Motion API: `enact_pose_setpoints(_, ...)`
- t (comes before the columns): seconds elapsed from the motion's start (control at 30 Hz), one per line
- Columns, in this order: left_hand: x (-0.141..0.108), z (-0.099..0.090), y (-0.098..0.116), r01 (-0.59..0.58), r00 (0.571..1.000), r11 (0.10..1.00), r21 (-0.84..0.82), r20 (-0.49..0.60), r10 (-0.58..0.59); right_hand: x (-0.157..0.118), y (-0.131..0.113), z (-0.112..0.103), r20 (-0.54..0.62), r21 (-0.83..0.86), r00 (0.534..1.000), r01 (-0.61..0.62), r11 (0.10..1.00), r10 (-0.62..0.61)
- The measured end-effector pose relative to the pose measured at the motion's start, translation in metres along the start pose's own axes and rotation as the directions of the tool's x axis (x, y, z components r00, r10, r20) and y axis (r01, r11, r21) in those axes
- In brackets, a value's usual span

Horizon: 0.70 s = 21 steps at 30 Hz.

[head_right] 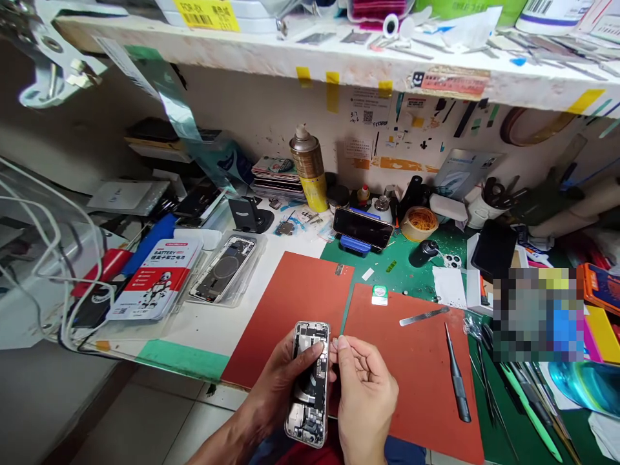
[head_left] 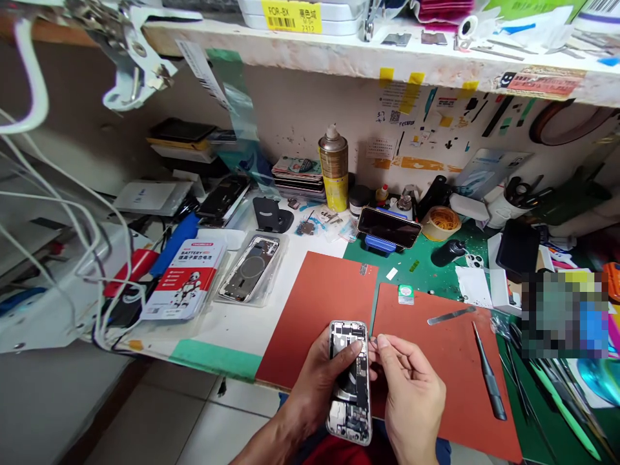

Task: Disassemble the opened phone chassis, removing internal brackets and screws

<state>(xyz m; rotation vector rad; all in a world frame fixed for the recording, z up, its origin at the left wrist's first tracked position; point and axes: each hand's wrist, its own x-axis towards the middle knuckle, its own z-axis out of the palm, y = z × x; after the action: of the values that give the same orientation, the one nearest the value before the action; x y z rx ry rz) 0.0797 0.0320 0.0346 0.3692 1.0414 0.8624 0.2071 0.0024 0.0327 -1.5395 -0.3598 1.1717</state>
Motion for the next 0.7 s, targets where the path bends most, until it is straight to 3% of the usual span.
enact_pose_setpoints(0.23,0.001,-0.001,-0.003,-0.013,0.998,0.997,0.074,-0.053,0.017,0.005,0.001,-0.003,0.035,0.015,0.999,0.023,1.0,-0.023)
enact_pose_setpoints(0.33,-0.001,0.001,-0.002,-0.021,0.996,0.992,0.127,-0.089,0.032,0.022,-0.011,-0.022,-0.024,-0.179,0.991,0.128,0.976,-0.134)
enact_pose_setpoints(0.43,-0.003,0.006,0.0,-0.028,0.992,0.982,0.186,-0.113,0.049,0.045,-0.025,-0.047,-0.022,-0.435,0.967,0.221,0.873,-0.256)
enact_pose_setpoints(0.53,-0.001,0.01,0.002,-0.038,0.989,0.971,0.237,-0.133,0.071,0.055,-0.03,-0.06,0.013,-0.507,0.947,0.283,0.814,-0.321)
enact_pose_setpoints(0.6,0.001,0.012,0.001,-0.044,0.987,0.963,0.265,-0.14,0.084,0.05,-0.028,-0.058,0.042,-0.502,0.946,0.297,0.812,-0.32)
enact_pose_setpoints(0.7,0.004,0.012,0.0,-0.063,0.984,0.944,0.324,-0.139,0.113,0.034,-0.021,-0.045,0.191,-0.412,0.961,0.263,0.872,-0.199)
